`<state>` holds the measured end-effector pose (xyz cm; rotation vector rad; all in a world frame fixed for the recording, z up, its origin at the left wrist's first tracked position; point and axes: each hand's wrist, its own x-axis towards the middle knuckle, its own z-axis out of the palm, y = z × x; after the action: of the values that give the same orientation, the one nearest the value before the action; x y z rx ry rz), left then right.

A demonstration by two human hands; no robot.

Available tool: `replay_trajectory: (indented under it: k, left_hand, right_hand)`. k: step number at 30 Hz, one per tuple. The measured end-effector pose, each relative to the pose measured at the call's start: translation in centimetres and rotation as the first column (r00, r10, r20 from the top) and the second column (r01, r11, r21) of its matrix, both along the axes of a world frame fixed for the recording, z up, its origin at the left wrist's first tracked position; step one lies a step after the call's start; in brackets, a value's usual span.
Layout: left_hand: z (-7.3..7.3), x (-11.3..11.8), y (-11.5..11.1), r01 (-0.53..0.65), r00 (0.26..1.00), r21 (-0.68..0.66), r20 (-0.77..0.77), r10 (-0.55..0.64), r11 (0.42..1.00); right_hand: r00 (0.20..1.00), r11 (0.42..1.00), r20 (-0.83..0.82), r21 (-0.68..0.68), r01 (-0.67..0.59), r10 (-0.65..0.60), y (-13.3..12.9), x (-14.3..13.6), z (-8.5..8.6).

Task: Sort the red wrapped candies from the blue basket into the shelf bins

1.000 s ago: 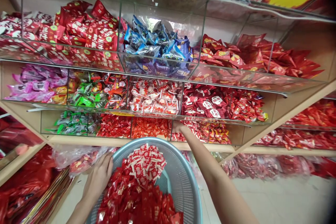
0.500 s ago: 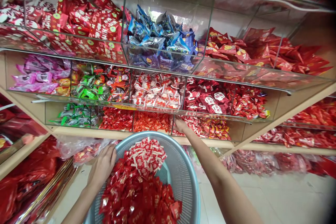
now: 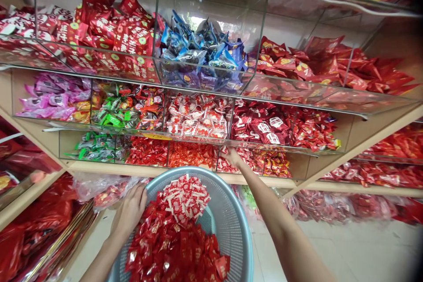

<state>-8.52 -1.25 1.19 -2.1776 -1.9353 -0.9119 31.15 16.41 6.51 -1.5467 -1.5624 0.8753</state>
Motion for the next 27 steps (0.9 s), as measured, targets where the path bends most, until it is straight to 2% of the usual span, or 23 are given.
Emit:
replay_trajectory:
  k: [2, 4, 5, 7, 10, 12, 15, 17, 21, 27]
  left_hand:
    - [-0.1, 0.0, 0.1, 0.002, 1.000, 0.002, 0.006, -0.002, 1.000]
    - [-0.2, -0.1, 0.1, 0.004, 1.000, -0.001, 0.009, -0.004, 1.000]
    - [-0.3, -0.1, 0.2, 0.003, 1.000, 0.001, 0.010, -0.003, 1.000]
    - [-0.4, -0.2, 0.3, 0.006, 1.000, 0.004, 0.009, -0.006, 1.000]
    - [-0.4, -0.2, 0.3, 0.011, 1.000, 0.001, 0.009, -0.011, 1.000]
    - [-0.2, -0.2, 0.2, 0.015, 1.000, -0.012, 0.012, -0.015, 1.000]
    - [0.2, 0.0, 0.1, 0.015, 0.999, -0.020, 0.029, -0.014, 1.000]
    - [0.5, 0.1, -0.1, 0.013, 0.999, -0.028, 0.040, -0.011, 1.000]
    - [1.4, 0.4, -0.3, 0.017, 0.997, -0.038, 0.071, -0.014, 0.999]
    - [2.8, 0.5, -0.7, 0.009, 0.989, 0.039, 0.145, -0.014, 0.999]
  right_hand:
    - [0.954, 0.992, -0.271, -0.035, 0.125, -0.130, 0.0, 0.2, 0.3]
    - [0.841, 0.966, -0.473, -0.120, 0.231, -0.260, -0.1, 0.5, 0.5]
    - [0.793, 0.952, -0.527, -0.162, 0.259, -0.305, -0.3, 0.7, 0.7]
    - [0.746, 0.937, -0.568, -0.224, 0.268, -0.348, -0.9, 1.2, 1.0]
    - [0.691, 0.922, -0.613, -0.307, 0.238, -0.382, -2.9, 2.0, 1.7]
    - [0.627, 0.908, -0.666, -0.373, 0.190, -0.404, -4.8, 2.2, 2.3]
    - [0.437, 0.874, -0.777, -0.485, 0.045, -0.454, -8.2, 1.8, 3.2]
    - [0.368, 0.861, -0.806, -0.507, -0.026, -0.463, -10.4, 1.1, 3.7]
    - [0.396, 0.849, -0.814, -0.509, -0.138, -0.424, -14.7, -1.8, 3.5]
    - [0.509, 0.817, -0.777, -0.533, -0.220, -0.369, -19.7, -7.9, 0.7]
